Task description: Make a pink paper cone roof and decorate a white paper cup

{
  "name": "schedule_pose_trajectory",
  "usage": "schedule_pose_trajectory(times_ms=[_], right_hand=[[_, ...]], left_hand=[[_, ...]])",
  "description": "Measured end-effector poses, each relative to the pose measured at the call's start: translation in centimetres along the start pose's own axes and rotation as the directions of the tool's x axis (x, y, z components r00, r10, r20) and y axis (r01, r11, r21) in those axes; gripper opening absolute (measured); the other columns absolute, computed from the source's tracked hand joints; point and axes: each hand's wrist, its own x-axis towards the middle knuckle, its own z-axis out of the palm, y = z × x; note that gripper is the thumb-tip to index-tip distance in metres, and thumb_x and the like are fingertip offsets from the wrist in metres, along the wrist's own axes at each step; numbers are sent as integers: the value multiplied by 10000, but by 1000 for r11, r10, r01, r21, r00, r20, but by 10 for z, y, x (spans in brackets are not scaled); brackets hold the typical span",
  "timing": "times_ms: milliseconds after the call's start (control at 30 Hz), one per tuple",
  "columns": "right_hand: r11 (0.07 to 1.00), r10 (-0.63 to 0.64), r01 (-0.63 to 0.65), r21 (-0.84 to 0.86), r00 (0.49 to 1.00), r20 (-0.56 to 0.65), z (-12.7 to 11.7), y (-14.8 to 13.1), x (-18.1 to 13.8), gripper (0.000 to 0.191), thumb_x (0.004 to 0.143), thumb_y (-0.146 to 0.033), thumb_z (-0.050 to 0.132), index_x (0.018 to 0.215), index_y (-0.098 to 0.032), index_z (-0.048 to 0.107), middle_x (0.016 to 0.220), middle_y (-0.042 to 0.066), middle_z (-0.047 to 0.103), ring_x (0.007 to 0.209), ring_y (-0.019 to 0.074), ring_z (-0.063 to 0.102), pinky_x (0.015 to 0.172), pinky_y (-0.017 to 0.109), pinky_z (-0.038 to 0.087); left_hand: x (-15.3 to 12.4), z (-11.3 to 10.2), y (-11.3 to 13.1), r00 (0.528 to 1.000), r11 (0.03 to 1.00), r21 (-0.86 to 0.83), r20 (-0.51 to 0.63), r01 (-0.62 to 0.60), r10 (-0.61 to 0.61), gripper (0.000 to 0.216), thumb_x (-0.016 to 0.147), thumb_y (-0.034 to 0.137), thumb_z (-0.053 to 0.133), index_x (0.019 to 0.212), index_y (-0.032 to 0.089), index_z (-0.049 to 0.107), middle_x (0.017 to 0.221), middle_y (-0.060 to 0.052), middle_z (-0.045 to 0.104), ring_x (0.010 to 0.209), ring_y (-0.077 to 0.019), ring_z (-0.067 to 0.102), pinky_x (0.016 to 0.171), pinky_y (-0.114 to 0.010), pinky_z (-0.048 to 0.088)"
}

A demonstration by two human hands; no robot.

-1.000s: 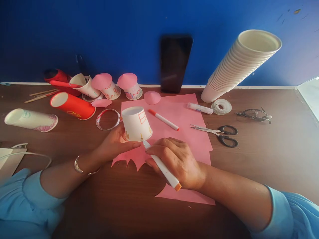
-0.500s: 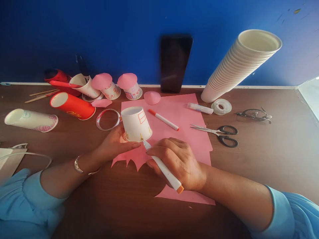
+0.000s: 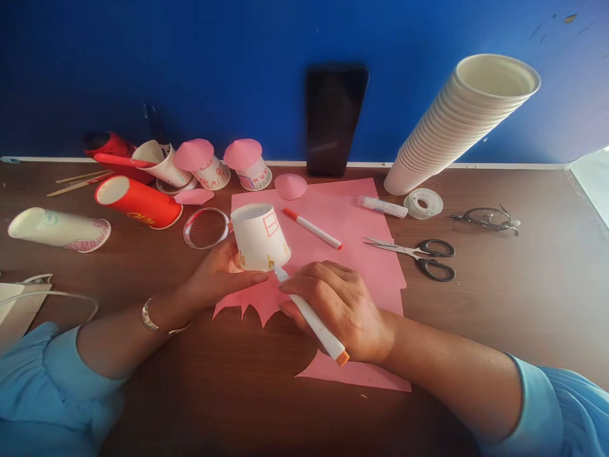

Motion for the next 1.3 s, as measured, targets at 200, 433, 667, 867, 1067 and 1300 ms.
schedule_pose_trajectory(times_ms=[200, 433, 667, 867, 1067, 1300], right_hand=[[1000, -4, 3, 29, 1000, 19, 1, 0, -1, 191, 956, -136, 600, 1143, -161, 568, 843, 58, 701, 751, 188, 703, 631, 317, 596], [999, 1, -2, 48, 1000, 23, 2, -1, -3, 221, 951, -141, 595, 1170, -167, 570, 866, 59, 719, 764, 195, 717, 646, 330, 607], [998, -4, 2, 63, 999, 33, 3, -1, -3, 176, 961, -136, 584, 1137, -149, 576, 844, 68, 715, 737, 192, 710, 626, 327, 595], [999, -13, 12, 52, 1000, 27, 0, -2, -1, 210, 953, -137, 588, 1161, -160, 570, 849, 58, 712, 742, 193, 708, 621, 326, 597], [999, -14, 14, 39, 1000, 20, -1, -3, 0, 190, 970, -154, 578, 1159, -167, 567, 842, 53, 694, 735, 186, 694, 603, 324, 587], [1000, -13, 12, 23, 1000, 24, 0, -1, -1, 169, 974, -151, 585, 1142, -152, 573, 836, 57, 692, 747, 185, 691, 614, 321, 592]], left_hand=[[0, -1, -2, 1000, 1000, 17, 2, -20, 20, 605, 713, 377, 897, 1216, 216, 603, 1049, -86, 733, 1166, -328, 650, 903, -436, 567], [0, -1, -2, 1000, 1000, 26, -19, -12, 13, 600, 699, 385, 904, 1187, 210, 602, 1136, -106, 734, 1201, -340, 641, 919, -448, 567], [0, -1, -4, 999, 1000, 2, -29, -17, 17, 600, 686, 350, 914, 1169, 199, 591, 1262, -127, 693, 1232, -341, 623, 943, -448, 557], [0, 0, -2, 1000, 1000, 21, -22, -11, 12, 611, 686, 386, 910, 1184, 216, 599, 1192, -113, 719, 1213, -347, 631, 924, -456, 564], [0, -1, -4, 1000, 1000, 21, -27, -11, 11, 590, 681, 370, 912, 1153, 209, 596, 1182, -106, 705, 1184, -332, 636, 912, -438, 567], [0, -2, -4, 1000, 999, 42, -23, 2, -1, 574, 677, 386, 912, 1118, 201, 594, 1106, -94, 700, 1128, -323, 646, 890, -441, 568]])
